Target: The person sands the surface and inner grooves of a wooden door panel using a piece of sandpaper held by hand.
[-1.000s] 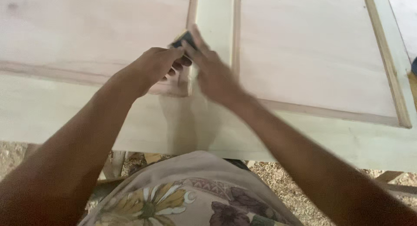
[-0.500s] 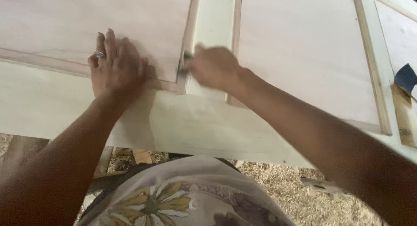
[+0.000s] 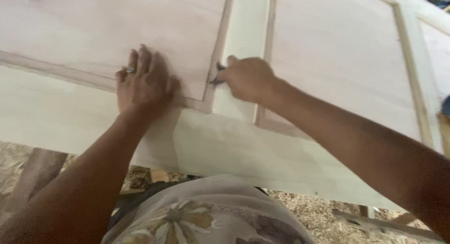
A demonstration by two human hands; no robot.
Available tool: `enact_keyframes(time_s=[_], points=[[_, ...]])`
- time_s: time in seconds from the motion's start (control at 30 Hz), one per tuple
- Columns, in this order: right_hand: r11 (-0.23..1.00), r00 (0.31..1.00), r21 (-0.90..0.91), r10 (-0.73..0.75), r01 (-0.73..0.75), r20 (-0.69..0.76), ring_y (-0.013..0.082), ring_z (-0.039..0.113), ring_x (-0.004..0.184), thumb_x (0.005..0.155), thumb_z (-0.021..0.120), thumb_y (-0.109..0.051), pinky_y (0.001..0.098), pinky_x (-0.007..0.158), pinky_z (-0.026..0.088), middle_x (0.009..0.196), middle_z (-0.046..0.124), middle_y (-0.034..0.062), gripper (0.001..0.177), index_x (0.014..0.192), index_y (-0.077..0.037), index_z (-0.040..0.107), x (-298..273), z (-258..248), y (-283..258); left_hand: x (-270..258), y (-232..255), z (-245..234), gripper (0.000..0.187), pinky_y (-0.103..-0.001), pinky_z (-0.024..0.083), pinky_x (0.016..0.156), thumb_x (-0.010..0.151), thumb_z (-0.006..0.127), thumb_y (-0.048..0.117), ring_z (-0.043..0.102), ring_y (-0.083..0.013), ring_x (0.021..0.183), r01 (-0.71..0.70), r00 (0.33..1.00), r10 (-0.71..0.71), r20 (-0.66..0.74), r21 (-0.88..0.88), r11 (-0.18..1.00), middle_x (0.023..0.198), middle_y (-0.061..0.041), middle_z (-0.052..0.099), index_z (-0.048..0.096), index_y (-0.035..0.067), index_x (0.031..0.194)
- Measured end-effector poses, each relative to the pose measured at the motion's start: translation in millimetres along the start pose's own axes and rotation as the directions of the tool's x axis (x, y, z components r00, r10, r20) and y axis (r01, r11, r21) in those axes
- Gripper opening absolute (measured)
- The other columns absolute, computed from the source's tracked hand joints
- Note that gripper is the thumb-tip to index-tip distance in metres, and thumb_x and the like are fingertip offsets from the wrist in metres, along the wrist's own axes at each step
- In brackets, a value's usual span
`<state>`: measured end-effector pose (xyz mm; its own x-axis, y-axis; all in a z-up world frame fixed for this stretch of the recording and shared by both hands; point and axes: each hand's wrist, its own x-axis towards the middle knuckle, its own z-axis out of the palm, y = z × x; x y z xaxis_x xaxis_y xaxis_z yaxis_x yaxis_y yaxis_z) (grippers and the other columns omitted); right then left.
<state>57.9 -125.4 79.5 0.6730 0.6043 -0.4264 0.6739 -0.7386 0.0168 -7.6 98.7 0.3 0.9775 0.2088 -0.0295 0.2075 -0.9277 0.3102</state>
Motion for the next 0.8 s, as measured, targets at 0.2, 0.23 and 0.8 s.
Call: enact_keyframes(time_s=[0.2, 0.23, 0.8], points=[[0.915, 0.924, -0.142, -0.383, 0.377, -0.012, 0.0319, 0.07, 0.085, 0.089, 0.057, -0.005, 0.0461, 0.072, 0.057, 0.107, 0.067, 0.0148, 0.04, 0.118, -0.027, 0.076, -7, 11, 7, 1, -1, 2, 0.076, -0.054, 0.021, 0.117, 0.096, 0.047, 0.051, 0.015, -0.031, 0.154, -0.022, 0.999, 0.024, -0.043, 0.044, 0.999, 0.167, -0.015, 0.018, 0.03, 0.009, 0.157], [0.963, 0.967, -0.128, -0.247, 0.239, -0.056, 0.0323, 0.07, 0.085, 0.091, 0.055, -0.003, 0.0469, 0.071, 0.057, 0.107, 0.068, 0.0127, 0.047, 0.125, -0.031, 0.073, 0, 1, 14, 0, -2, 1, 0.076, -0.054, 0.021, 0.117, 0.096, 0.047, 0.051, 0.015, -0.031, 0.154, -0.018, 0.999, 0.02, -0.035, 0.052, 0.998, 0.167, -0.015, 0.018, 0.03, 0.009, 0.157], [0.961, 0.966, -0.154, -0.243, 0.228, -0.091, 0.0253, 0.072, 0.095, 0.088, 0.053, 0.005, 0.045, 0.085, 0.058, 0.106, 0.074, 0.0071, 0.052, 0.119, -0.029, 0.076, 14, 9, 8, 0, -1, 2, 0.073, -0.056, 0.023, 0.116, 0.096, 0.05, 0.052, 0.017, -0.0298, 0.153, -0.006, 0.999, 0.008, -0.051, 0.048, 0.999, 0.166, -0.013, 0.021, 0.032, 0.014, 0.156]])
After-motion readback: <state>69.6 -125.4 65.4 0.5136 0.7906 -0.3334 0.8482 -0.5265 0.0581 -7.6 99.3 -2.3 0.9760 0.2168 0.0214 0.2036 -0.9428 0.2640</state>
